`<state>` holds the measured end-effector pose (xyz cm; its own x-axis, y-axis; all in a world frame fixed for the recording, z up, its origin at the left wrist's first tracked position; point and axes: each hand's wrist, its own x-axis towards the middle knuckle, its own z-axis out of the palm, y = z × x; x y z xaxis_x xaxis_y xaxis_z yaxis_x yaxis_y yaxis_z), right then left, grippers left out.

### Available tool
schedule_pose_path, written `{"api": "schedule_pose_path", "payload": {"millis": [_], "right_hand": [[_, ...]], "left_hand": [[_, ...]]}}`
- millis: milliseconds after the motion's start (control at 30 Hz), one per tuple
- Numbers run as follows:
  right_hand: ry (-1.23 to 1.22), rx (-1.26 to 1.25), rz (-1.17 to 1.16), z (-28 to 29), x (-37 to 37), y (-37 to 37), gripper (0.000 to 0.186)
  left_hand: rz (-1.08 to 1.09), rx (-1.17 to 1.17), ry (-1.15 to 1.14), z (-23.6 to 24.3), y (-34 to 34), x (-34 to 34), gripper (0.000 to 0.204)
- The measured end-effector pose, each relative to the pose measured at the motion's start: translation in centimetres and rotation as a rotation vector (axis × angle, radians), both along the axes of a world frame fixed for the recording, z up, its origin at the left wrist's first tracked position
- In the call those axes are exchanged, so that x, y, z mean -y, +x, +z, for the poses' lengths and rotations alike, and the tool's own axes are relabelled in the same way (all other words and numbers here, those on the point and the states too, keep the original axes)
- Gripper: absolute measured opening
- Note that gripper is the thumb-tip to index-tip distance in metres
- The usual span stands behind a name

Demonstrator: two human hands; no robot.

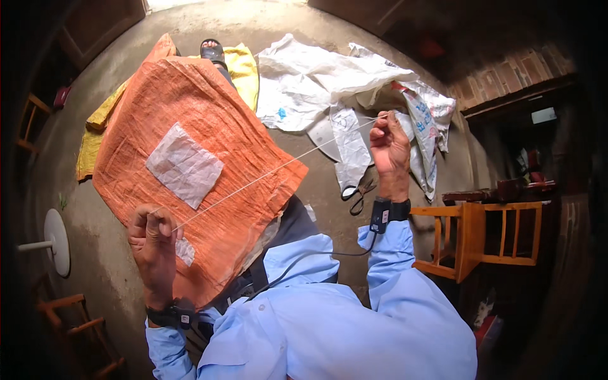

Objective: Repairing a hole in a large plastic bag by sewing a plastic patch over it.

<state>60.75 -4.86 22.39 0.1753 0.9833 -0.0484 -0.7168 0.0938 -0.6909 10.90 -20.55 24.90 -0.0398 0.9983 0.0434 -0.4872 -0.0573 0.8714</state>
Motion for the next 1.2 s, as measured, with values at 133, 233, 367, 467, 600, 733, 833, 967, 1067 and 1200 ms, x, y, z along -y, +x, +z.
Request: {"api": "schedule_pose_path", "payload": {"millis": [133, 233, 367, 467, 600, 733, 833, 967, 1067, 1200], "right_hand": [[-0.009, 0.008, 0.021, -2.3, -1.8, 2.0, 0.017], [-0.026, -0.061, 0.021, -2.8, -1.8, 3.5, 0.02], [-0.026, -0.147, 0.052, -4.0, -1.6, 7.2, 0.021], [-0.031, -0.163, 0.085, -3.5, -1.5, 7.5, 0.027], [0.001, -0.175, 0.209, -3.0, -2.3, 11.3, 0.03], [-0.032, 0.378, -0.098, 1.4, -4.0, 14.5, 0.022], [-0.005, 0.923, -0.251, 6.9, -5.5, 9.4, 0.02], [0.074, 1.405, 0.12, 11.2, -5.3, -8.1, 0.022], [0.557, 1.432, 0.546, 9.8, -6.5, -20.5, 0.013], [0.724, 1.671, 0.329, 6.7, -9.6, -23.4, 0.016]], "left_hand": [[0.067, 0.011, -0.071, 0.1, 0.2, 0.0, 0.012], [0.095, -0.026, -0.073, 0.4, 1.4, -0.5, 0.014], [0.007, -0.005, -0.102, 0.4, 2.7, -1.3, 0.015], [-0.135, -0.104, -0.134, -0.2, 2.4, -0.2, 0.016], [-0.38, -0.568, -0.122, 0.5, 2.6, 0.3, 0.023], [-0.381, -0.955, 0.151, 2.2, 1.0, 0.5, 0.03], [-0.285, -0.967, 0.215, 4.2, -0.5, -1.2, 0.033], [-0.047, -1.126, 0.433, 3.5, -0.4, -5.8, 0.042], [0.045, -1.285, 0.459, 2.7, -1.2, -5.9, 0.044], [0.326, -1.304, 0.223, 1.4, -3.8, -4.2, 0.039]]}}
